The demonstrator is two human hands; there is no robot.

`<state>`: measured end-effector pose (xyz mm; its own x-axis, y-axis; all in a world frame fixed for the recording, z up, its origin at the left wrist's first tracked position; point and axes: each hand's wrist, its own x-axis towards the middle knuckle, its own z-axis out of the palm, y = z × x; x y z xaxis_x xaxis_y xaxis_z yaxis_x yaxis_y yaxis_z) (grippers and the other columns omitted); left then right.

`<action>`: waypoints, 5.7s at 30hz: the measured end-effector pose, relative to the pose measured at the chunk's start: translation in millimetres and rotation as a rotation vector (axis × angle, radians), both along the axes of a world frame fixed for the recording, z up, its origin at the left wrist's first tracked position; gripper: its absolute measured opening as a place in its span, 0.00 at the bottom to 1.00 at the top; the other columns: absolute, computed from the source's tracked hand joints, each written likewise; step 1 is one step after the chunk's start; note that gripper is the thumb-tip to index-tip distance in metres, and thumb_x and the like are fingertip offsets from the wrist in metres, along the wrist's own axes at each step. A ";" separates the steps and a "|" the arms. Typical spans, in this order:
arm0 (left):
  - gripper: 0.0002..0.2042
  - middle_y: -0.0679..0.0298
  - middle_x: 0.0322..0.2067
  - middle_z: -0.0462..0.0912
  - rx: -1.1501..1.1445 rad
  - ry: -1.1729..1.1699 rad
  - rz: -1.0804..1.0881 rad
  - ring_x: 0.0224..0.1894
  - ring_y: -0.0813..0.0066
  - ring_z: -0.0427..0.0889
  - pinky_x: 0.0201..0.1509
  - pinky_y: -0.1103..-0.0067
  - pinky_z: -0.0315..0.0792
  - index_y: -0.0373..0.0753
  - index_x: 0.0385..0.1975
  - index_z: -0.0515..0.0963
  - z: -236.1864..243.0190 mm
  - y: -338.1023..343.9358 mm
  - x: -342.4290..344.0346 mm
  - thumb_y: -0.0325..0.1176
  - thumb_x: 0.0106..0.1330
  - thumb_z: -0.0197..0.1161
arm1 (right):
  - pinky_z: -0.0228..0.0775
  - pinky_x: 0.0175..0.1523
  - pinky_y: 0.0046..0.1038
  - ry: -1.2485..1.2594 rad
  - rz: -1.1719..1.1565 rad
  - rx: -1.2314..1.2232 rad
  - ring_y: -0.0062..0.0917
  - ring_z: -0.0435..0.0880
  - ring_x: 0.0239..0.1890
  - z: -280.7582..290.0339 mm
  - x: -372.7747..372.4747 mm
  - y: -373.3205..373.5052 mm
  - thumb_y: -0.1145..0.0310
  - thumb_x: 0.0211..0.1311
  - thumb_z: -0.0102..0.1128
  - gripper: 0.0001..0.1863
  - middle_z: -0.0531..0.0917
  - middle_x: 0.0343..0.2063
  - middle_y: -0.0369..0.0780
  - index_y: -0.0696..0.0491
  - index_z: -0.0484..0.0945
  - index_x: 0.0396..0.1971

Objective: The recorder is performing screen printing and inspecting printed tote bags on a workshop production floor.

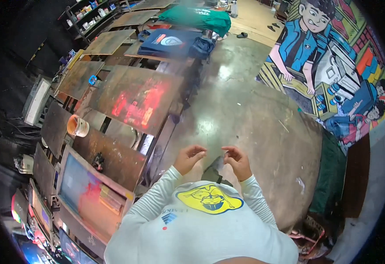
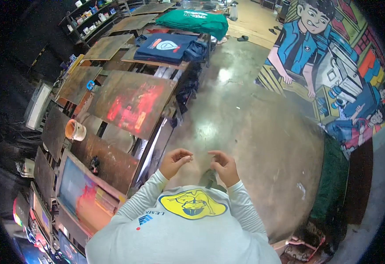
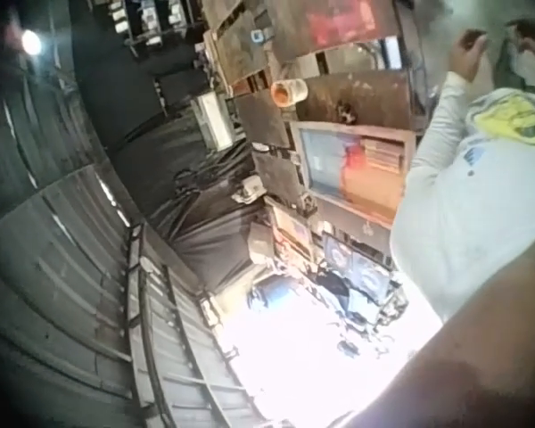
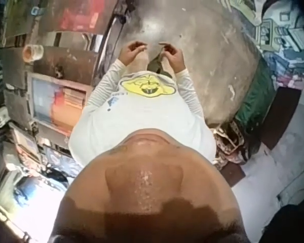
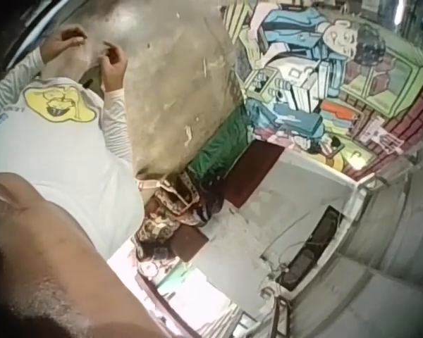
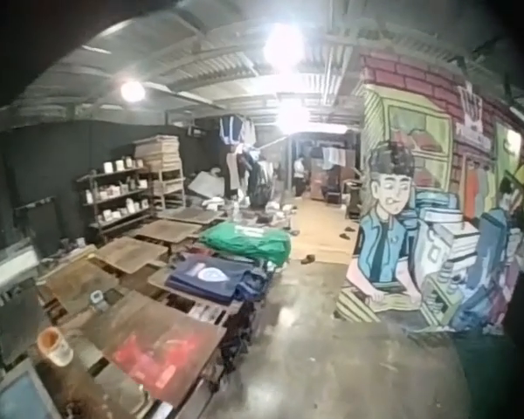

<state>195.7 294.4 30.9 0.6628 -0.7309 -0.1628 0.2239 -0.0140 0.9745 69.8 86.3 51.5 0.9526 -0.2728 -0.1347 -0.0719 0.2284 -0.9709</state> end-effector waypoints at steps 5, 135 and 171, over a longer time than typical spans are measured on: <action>0.09 0.63 0.38 0.85 -0.019 -0.069 0.161 0.42 0.78 0.83 0.49 0.81 0.75 0.35 0.44 0.80 7.6 -121.5 71.3 0.30 0.67 0.64 | 0.69 0.37 0.18 -0.054 0.003 -0.006 0.13 0.74 0.29 7.4 79.6 -136.3 0.84 0.53 0.53 0.20 0.75 0.26 0.31 0.59 0.79 0.48; 0.05 0.72 0.29 0.81 -0.271 0.050 1.827 0.31 0.87 0.77 0.35 0.88 0.68 0.37 0.32 0.80 -20.1 -600.4 556.5 0.28 0.61 0.69 | 0.77 0.35 0.24 -0.448 0.988 -1.029 0.21 0.81 0.33 -77.8 959.4 -661.6 0.70 0.58 0.64 0.12 0.82 0.34 0.38 0.56 0.77 0.40; 0.14 0.68 0.28 0.78 -0.954 0.078 2.603 0.22 0.79 0.77 0.29 0.82 0.77 0.37 0.43 0.76 -27.4 -798.1 228.1 0.42 0.68 0.64 | 0.75 0.44 0.32 -1.657 2.471 0.185 0.37 0.80 0.40 60.6 570.2 -490.8 0.84 0.40 0.57 0.17 0.82 0.37 0.41 0.53 0.85 0.32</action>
<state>423.7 -503.7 3.5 -0.1064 0.8637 -0.4927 -0.7511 0.2549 0.6090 639.9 -404.5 112.1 -0.8799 0.2875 0.3783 0.0117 0.8090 -0.5877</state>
